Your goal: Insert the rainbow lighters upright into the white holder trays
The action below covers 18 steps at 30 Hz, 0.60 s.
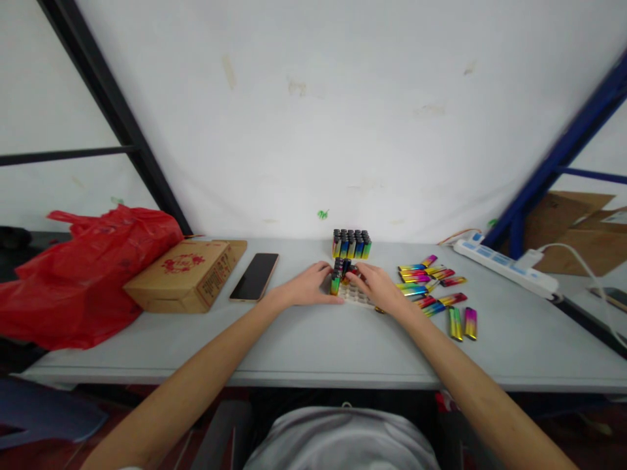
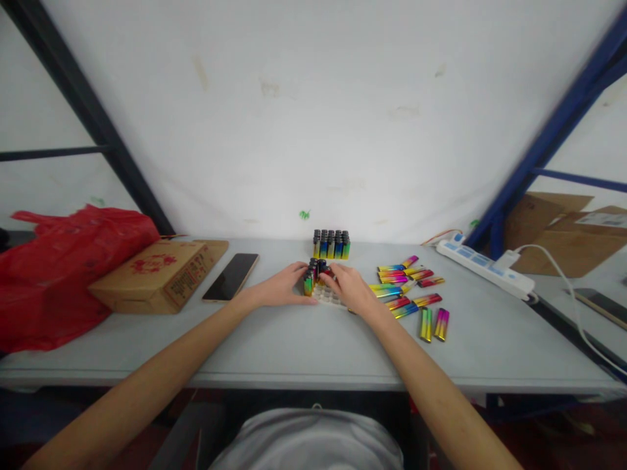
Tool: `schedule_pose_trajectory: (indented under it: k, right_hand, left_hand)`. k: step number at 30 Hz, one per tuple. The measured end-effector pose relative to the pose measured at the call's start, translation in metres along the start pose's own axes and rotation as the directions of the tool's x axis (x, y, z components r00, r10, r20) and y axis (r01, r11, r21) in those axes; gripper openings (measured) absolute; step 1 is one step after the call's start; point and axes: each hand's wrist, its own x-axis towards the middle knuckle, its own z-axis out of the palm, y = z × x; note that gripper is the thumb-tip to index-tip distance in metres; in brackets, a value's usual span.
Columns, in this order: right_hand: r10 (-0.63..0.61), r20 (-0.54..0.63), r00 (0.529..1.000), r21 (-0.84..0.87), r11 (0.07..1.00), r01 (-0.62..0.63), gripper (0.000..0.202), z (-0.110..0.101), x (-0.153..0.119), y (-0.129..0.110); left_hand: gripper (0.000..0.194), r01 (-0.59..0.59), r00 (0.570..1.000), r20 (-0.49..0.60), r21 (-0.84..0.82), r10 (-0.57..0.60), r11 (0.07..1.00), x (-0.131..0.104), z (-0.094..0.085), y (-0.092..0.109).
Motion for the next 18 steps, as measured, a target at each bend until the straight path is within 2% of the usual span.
schedule_pose_trajectory:
  k: [5,9,14,18]
  right_hand:
    - [0.011,0.070,0.998,-0.275,0.962,0.009,0.033,0.004,0.005,-0.006]
    - [0.023,0.144,0.989,-0.298,0.954,0.022,0.035,0.003,0.005,-0.012]
    - [0.021,-0.008,1.000,-0.118,0.993,-0.022,0.045,-0.021,-0.002,0.004]
    - [0.106,-0.107,0.989,-0.129,0.984,-0.120,0.040,-0.045,-0.011,0.035]
  left_hand:
    - [0.079,-0.007,1.000,-0.013,-0.006,0.007,1.000,-0.001,0.001,-0.001]
    - [0.078,-0.008,1.000,-0.009,-0.005,0.008,1.000,-0.001,0.000,-0.001]
    - [0.081,-0.001,1.000,-0.006,0.000,0.001,1.000,0.000,0.001,-0.001]
    - [0.083,0.020,1.000,-0.004,-0.009,-0.020,1.000,-0.001,0.000,0.000]
